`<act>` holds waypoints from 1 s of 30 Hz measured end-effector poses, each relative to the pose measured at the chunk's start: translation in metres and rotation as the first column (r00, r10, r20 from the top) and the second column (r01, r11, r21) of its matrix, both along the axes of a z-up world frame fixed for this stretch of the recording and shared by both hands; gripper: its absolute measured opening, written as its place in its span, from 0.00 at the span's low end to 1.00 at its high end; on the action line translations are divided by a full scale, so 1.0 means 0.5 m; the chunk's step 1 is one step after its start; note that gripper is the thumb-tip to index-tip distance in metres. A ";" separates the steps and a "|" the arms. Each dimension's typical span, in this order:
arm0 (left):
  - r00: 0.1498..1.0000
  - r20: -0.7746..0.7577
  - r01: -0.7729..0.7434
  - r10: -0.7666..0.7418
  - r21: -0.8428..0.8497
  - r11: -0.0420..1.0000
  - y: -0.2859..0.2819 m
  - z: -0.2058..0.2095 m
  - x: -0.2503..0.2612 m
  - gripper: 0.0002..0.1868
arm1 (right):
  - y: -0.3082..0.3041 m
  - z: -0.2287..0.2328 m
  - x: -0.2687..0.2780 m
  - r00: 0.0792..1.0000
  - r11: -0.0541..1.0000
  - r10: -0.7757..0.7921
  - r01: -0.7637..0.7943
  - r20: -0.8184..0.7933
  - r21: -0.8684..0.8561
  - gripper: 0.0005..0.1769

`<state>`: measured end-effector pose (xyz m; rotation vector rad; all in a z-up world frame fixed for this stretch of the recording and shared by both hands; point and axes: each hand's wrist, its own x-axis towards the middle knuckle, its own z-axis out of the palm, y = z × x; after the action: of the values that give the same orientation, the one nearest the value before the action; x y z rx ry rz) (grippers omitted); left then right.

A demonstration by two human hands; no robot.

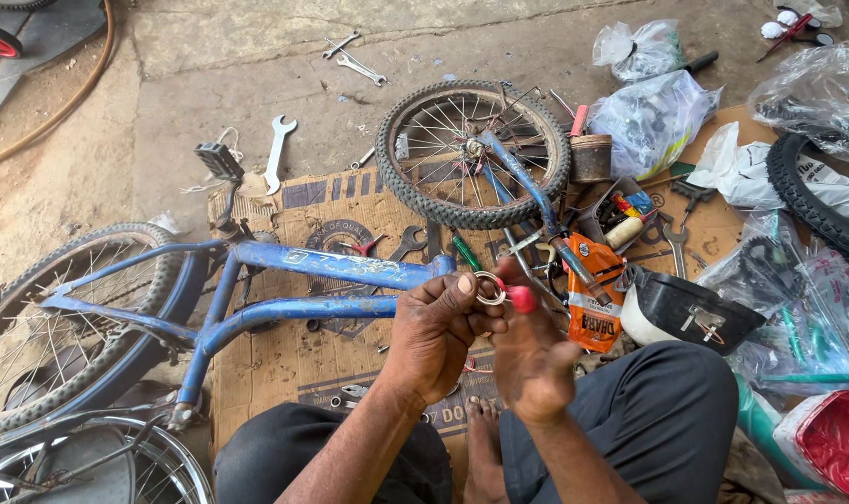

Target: The person sits on the floor and uses a red-handled screwdriver to scrape a small metal ring. They then open a small green box and pour ball bearings into the ring, arranging them by hand. The person is surrounded by bicycle parts and tools.

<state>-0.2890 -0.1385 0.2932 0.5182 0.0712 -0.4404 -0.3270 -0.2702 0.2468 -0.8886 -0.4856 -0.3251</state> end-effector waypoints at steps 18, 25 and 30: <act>1.000 0.030 0.003 -0.003 0.014 1.000 0.005 -0.004 -0.004 0.08 | -0.005 0.006 -0.004 0.986 0.961 -0.145 0.159 0.079 -0.227 0.47; 1.000 -0.021 -0.013 0.013 0.025 1.000 0.003 0.001 0.001 0.13 | -0.019 0.001 -0.007 0.967 0.793 -0.238 0.249 0.094 -0.557 0.50; 1.000 0.017 0.026 -0.026 0.017 1.000 0.007 -0.015 -0.004 0.13 | -0.039 -0.003 -0.008 0.987 0.935 -0.151 0.126 -0.052 -0.332 0.46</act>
<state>-0.2908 -0.1352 0.2859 0.5400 0.0517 -0.4608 -0.3308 -0.2898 0.2453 -1.2597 -0.4121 -0.3426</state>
